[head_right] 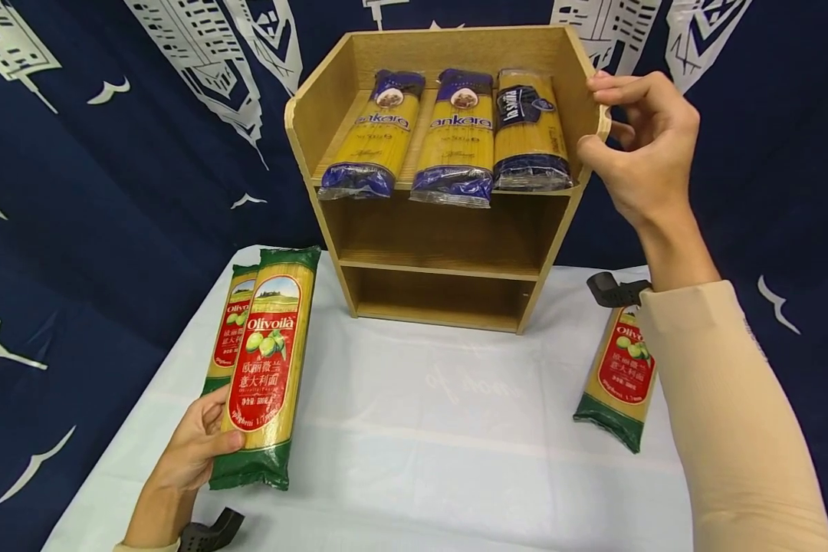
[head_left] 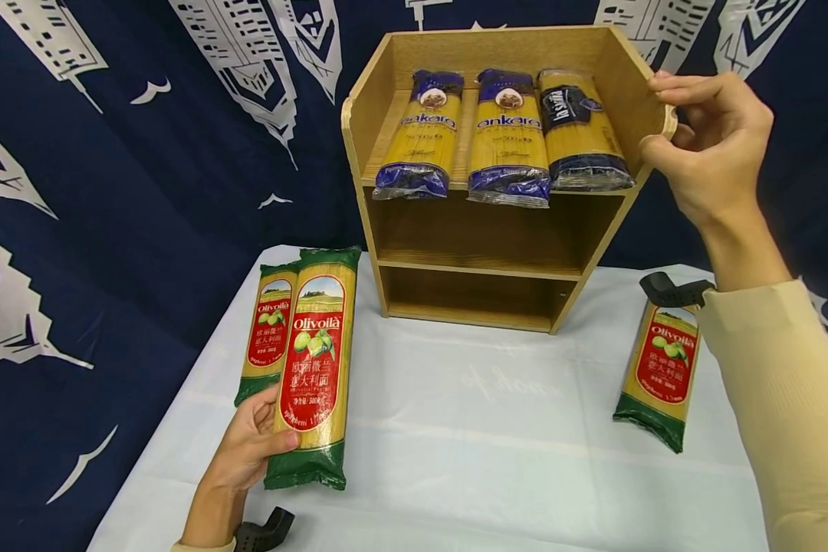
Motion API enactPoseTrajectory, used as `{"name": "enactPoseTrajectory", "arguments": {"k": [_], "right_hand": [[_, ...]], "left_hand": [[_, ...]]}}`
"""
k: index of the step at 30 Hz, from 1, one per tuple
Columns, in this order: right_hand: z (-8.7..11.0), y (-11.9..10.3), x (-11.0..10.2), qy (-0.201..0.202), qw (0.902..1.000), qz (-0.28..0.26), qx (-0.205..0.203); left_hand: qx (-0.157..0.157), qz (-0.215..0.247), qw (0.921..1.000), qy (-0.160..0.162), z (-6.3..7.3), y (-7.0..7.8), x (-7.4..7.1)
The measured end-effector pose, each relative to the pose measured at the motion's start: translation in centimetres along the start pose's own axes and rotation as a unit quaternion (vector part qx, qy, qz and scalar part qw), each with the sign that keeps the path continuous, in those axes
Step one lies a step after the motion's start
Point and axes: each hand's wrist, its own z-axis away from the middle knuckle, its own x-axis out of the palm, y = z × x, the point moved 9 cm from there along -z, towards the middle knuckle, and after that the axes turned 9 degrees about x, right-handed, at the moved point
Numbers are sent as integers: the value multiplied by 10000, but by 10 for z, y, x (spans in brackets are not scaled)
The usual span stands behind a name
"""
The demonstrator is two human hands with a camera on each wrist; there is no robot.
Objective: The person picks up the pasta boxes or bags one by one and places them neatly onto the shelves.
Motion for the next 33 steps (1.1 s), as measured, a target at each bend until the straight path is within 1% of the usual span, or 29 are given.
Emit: {"name": "enactPoseTrajectory", "arguments": {"k": [4,8,12,15,18,21,25,33], "right_hand": [[0,0,1,0,10000,-19,-28],[0,0,1,-15,10000,-1,-20],[1,-1,1,-17,10000,50,-40],[1,-1,1,-2,10000,85,-41],[2,0,2,6,10000,48,1],[2,0,3,-18,10000,44,7],[2,0,1,-22,10000,66,-2],[2,0,2,-57,9999,90,-25]], "left_hand": [[20,104,9998,-168,3,8,8],[-78,363,9987,-345,7,11,18],[-57,685,9952,-697,8,13,35],[25,785,9921,-976,6,13,47],[32,802,9902,-1142,4,10,57],[-55,867,9894,-1160,0,5,63],[-187,835,9906,-1066,-9,-2,67],[-187,688,9946,-756,-30,-15,73]]}}
